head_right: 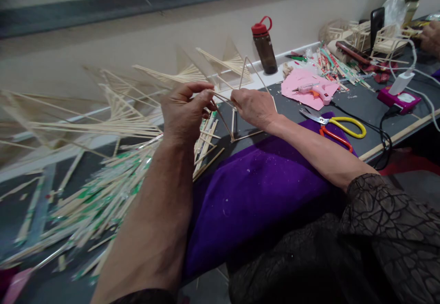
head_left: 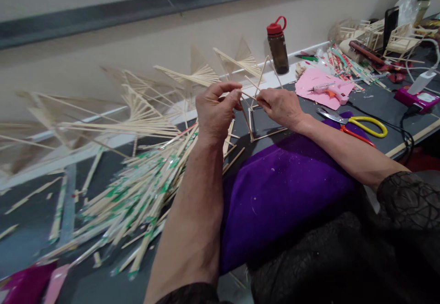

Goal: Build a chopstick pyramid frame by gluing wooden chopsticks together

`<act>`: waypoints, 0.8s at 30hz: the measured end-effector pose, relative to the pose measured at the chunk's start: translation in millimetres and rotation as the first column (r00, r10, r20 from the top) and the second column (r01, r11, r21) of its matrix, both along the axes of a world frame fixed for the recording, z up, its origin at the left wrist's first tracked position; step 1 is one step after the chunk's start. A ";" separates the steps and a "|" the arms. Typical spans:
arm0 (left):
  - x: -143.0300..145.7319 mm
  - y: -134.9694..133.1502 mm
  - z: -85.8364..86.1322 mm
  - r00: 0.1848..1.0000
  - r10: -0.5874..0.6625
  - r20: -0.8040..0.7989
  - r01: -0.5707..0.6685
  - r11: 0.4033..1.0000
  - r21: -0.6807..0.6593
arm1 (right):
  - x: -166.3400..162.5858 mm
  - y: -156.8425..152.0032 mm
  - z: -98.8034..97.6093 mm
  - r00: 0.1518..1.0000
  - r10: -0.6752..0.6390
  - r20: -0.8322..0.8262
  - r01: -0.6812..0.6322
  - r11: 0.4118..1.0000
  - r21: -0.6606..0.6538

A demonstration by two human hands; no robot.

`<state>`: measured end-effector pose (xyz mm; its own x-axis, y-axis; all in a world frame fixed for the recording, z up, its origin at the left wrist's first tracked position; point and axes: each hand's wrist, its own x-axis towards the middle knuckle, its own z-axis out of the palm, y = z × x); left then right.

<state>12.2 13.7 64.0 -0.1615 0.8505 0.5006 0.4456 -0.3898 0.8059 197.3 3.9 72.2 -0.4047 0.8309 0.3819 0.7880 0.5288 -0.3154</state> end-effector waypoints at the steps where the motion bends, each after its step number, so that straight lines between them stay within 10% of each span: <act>1: 0.0 -0.3 0.8 1.000 -0.005 0.000 0.005 1.000 -0.001 | -0.2 0.2 -0.6 1.000 0.001 -0.008 -0.001 1.000 0.002; 24: 9.8 -1.0 9.3 0.999 0.037 -0.016 -0.037 0.999 0.026 | 36.8 35.3 -5.0 0.965 0.092 -0.245 -0.121 0.987 -0.106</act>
